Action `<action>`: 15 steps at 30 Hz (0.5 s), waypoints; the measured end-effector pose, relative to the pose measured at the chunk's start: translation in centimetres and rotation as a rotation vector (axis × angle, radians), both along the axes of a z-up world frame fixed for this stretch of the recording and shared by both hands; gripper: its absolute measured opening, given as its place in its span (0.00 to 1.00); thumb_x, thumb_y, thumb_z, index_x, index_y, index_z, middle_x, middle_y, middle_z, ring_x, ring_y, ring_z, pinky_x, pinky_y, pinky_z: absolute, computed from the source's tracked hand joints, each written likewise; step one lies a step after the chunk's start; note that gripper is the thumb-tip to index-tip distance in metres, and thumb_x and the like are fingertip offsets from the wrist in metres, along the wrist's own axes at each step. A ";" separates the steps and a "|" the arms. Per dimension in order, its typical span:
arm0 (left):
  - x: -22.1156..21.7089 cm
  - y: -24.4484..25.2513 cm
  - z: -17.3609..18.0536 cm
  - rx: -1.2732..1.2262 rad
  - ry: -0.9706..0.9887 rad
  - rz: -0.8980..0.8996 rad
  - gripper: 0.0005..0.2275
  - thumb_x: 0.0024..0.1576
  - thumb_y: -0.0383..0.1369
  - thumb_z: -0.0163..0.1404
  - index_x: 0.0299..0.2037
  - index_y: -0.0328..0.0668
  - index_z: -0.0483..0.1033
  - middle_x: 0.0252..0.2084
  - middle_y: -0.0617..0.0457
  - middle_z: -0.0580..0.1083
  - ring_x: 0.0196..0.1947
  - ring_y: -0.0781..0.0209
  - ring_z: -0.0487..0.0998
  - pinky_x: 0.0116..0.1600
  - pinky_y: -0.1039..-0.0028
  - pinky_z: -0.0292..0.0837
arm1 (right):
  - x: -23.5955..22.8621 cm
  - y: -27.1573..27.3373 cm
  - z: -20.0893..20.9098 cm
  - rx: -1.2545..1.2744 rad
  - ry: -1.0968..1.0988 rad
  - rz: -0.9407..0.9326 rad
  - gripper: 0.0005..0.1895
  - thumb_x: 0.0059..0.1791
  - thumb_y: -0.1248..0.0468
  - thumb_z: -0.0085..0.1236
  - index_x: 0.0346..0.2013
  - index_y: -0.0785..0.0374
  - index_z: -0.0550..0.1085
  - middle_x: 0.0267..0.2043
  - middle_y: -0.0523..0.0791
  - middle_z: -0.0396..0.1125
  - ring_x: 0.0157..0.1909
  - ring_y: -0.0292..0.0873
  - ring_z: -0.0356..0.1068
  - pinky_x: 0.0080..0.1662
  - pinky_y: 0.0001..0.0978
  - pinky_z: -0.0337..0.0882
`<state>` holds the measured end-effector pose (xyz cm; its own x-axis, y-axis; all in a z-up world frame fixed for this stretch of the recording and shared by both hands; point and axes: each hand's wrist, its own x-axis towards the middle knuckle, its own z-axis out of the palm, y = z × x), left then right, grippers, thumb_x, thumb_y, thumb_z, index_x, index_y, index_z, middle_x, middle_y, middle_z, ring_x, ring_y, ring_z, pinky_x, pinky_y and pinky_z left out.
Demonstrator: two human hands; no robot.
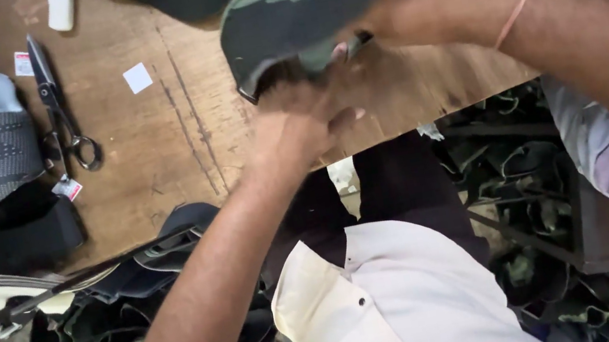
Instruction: Inspecting and manually handling various shoe upper components on a manufacturing workbench.
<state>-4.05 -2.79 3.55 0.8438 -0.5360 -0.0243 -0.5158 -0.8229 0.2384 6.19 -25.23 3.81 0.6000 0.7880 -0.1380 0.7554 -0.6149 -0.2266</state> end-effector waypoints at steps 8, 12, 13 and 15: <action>-0.2 0.1 -1.3 -0.100 -0.090 0.114 0.35 0.48 0.60 0.56 0.59 0.43 0.73 0.49 0.36 0.75 0.41 0.40 0.80 0.42 0.52 0.74 | -2.3 3.2 -3.2 0.197 -0.252 -0.131 0.13 0.53 0.65 0.48 0.48 0.66 0.77 0.48 0.54 0.73 0.49 0.57 0.72 0.47 0.48 0.71; 0.6 0.2 -1.9 0.036 0.110 0.127 0.32 0.57 0.64 0.50 0.56 0.43 0.75 0.53 0.39 0.75 0.47 0.44 0.80 0.49 0.55 0.75 | -2.1 4.4 -2.6 0.186 -0.199 -0.058 0.11 0.55 0.67 0.49 0.48 0.65 0.76 0.48 0.52 0.73 0.50 0.55 0.72 0.51 0.48 0.72; 0.6 -0.1 -2.6 0.040 0.073 0.098 0.33 0.55 0.64 0.49 0.58 0.45 0.75 0.52 0.38 0.75 0.46 0.43 0.80 0.47 0.54 0.75 | -2.8 4.5 -2.1 0.247 -0.196 -0.063 0.09 0.55 0.68 0.50 0.48 0.65 0.76 0.47 0.53 0.73 0.49 0.55 0.73 0.50 0.47 0.72; 0.2 -0.4 -3.7 0.042 0.046 0.069 0.35 0.54 0.65 0.47 0.60 0.46 0.74 0.52 0.37 0.75 0.45 0.43 0.80 0.45 0.54 0.76 | -4.1 4.4 -2.0 0.306 -0.184 -0.069 0.08 0.55 0.70 0.52 0.48 0.66 0.76 0.46 0.53 0.73 0.48 0.55 0.73 0.50 0.46 0.71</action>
<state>-3.80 -3.21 -0.15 0.8761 -0.4746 -0.0851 -0.4471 -0.8657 0.2250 2.06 -20.87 1.82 0.6460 0.7330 0.2131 0.7597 -0.5904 -0.2725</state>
